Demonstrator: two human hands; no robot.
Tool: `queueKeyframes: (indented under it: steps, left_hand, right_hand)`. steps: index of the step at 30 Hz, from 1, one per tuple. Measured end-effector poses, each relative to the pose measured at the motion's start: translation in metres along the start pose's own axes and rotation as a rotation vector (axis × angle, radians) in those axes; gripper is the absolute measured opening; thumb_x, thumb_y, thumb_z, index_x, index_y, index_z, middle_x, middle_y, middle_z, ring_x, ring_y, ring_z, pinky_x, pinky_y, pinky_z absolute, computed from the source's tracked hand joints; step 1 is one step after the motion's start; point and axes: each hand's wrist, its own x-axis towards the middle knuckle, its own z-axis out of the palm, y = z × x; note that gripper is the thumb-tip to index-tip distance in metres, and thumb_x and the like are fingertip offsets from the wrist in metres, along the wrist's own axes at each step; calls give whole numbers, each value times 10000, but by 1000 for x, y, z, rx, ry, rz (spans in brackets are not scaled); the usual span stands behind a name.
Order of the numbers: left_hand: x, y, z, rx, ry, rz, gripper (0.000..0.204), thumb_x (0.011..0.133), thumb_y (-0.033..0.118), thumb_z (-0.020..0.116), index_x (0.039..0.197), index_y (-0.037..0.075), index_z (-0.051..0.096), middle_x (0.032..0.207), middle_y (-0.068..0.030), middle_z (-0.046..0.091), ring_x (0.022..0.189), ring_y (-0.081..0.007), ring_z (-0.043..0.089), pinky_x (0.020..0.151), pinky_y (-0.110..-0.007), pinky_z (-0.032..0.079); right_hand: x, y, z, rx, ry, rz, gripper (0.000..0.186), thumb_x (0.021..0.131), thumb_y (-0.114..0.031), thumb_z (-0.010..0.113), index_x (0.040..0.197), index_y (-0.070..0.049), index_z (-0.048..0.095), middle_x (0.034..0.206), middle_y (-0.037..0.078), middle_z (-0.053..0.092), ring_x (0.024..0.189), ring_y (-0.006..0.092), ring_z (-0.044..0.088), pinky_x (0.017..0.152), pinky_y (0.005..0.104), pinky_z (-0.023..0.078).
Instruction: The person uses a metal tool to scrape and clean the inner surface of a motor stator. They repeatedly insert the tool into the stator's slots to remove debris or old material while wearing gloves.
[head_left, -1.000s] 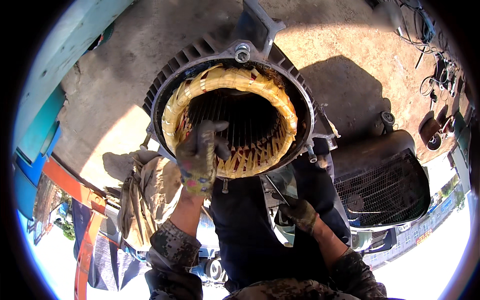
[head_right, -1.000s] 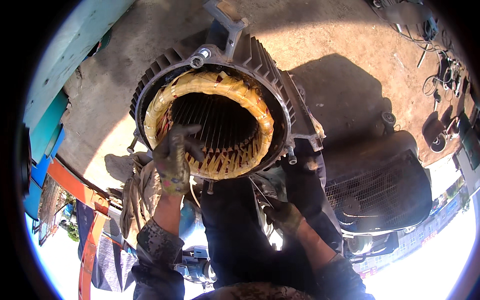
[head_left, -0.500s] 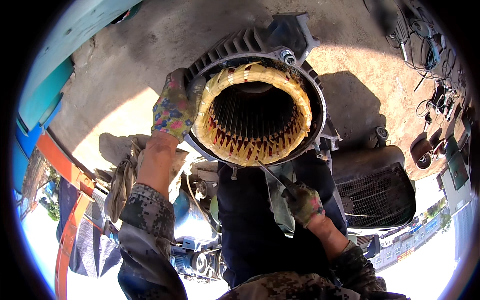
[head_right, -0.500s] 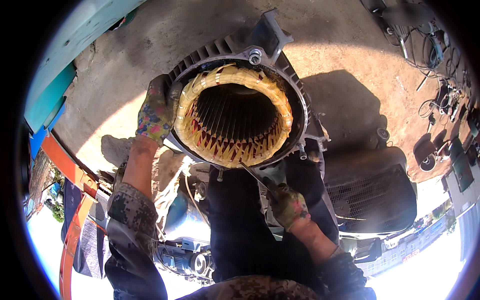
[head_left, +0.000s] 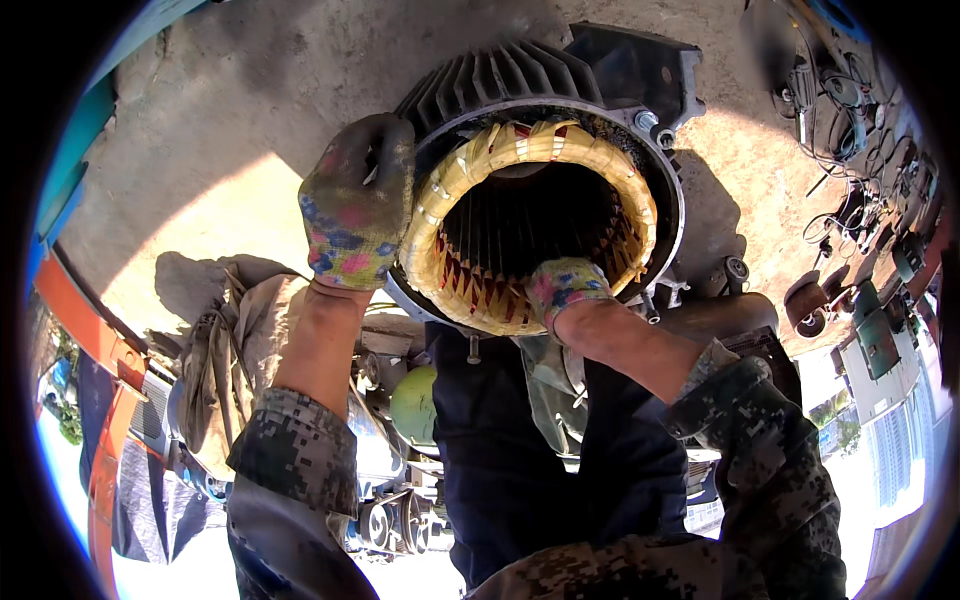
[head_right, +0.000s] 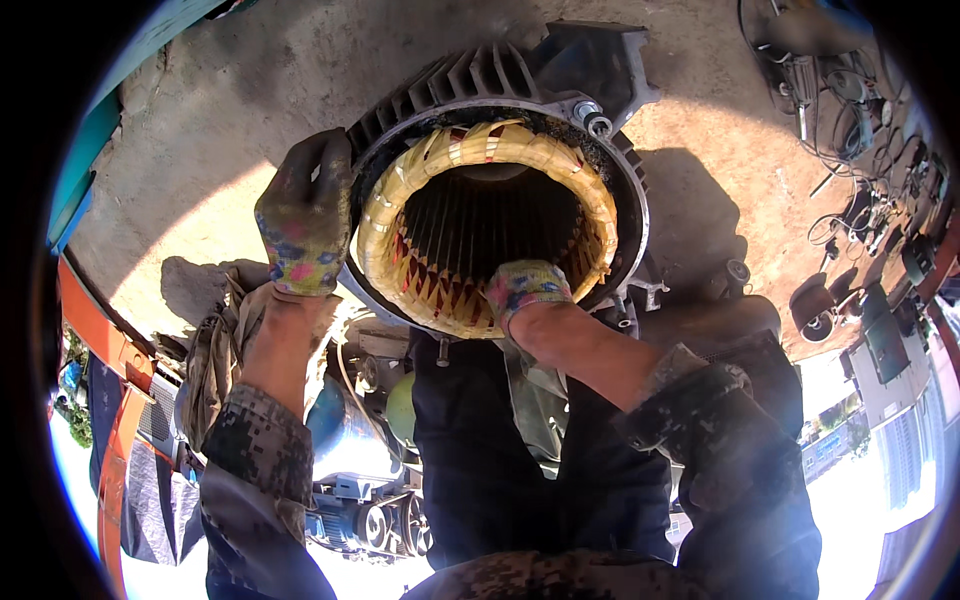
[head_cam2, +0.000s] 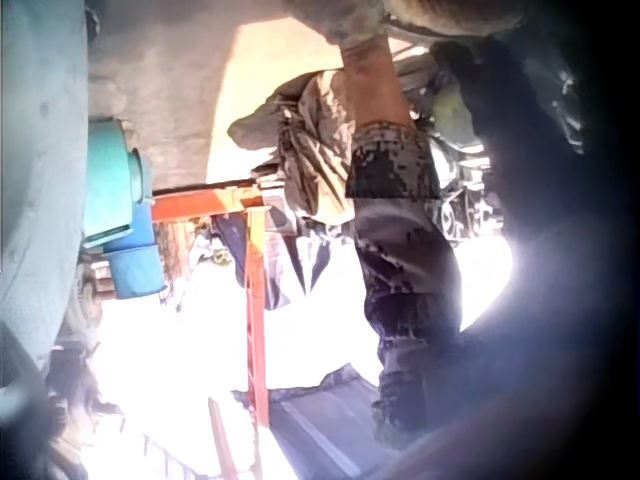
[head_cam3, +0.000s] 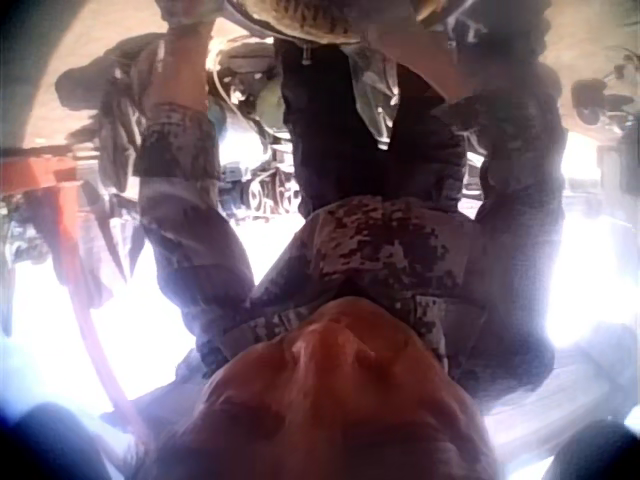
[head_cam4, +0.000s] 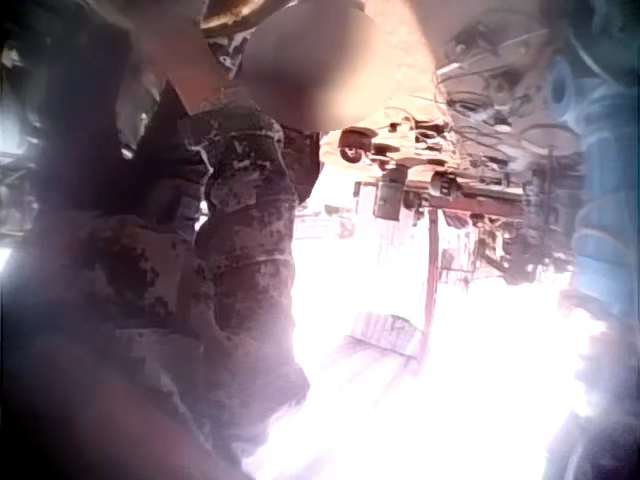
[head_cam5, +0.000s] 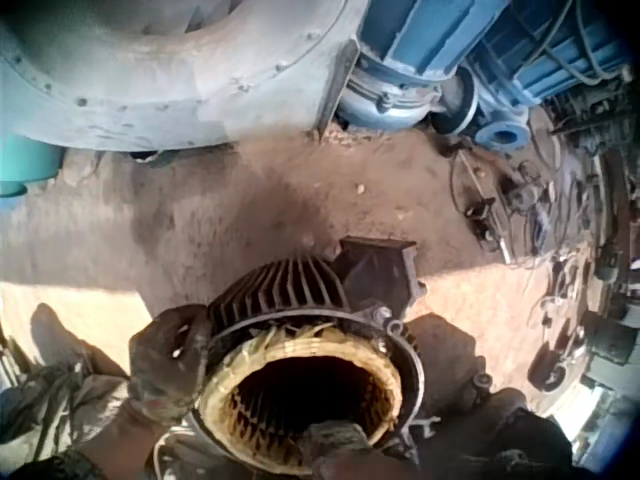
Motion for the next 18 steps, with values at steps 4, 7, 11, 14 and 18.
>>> queueKeyframes:
  steps: [4, 7, 11, 14, 18]
  left_hand:
    - [-1, -8, -3, 60, -11, 20, 253, 932, 43, 644, 1184, 59, 668, 1152, -121, 677, 941, -283, 711, 772, -360, 620]
    - [-8, -10, -4, 62, -21, 26, 292, 905, 19, 652, 1194, 58, 664, 1155, -123, 671, 953, -289, 709, 771, -363, 623]
    - [1, -8, 4, -21, 29, 36, 381, 797, -1, 683, 1173, 59, 660, 1159, -116, 654, 961, -294, 708, 764, -360, 626]
    - [17, 1, 11, -3, 7, 58, 375, 784, -5, 694, 1153, 49, 659, 1169, -107, 645, 954, -294, 709, 757, -362, 625]
    - [0, -9, -4, 56, -33, 46, 369, 779, 6, 695, 1144, 42, 657, 1165, -119, 641, 943, -306, 707, 748, -378, 618]
  right_hand:
    - [-1, -12, -22, -41, -98, -20, 277, 978, -213, 541, 1143, -107, 736, 1067, 81, 746, 1047, 237, 702, 927, 342, 536]
    - [-13, -2, -21, -65, -24, -210, 380, 983, -213, 515, 1334, -117, 627, 1245, 87, 686, 1146, 229, 669, 965, 342, 535]
    - [41, 34, 31, -146, 46, -84, 360, 1003, -212, 472, 1289, -91, 655, 1224, 109, 703, 1117, 272, 686, 966, 374, 543]
    - [83, 130, 154, -1081, 926, -264, 362, 1018, -211, 440, 1255, -71, 676, 1208, 125, 717, 1095, 304, 699, 966, 397, 549]
    - [22, 73, 124, -2896, 920, -59, 386, 1041, -249, 416, 1276, -55, 655, 1268, 126, 694, 1152, 267, 677, 1007, 391, 540]
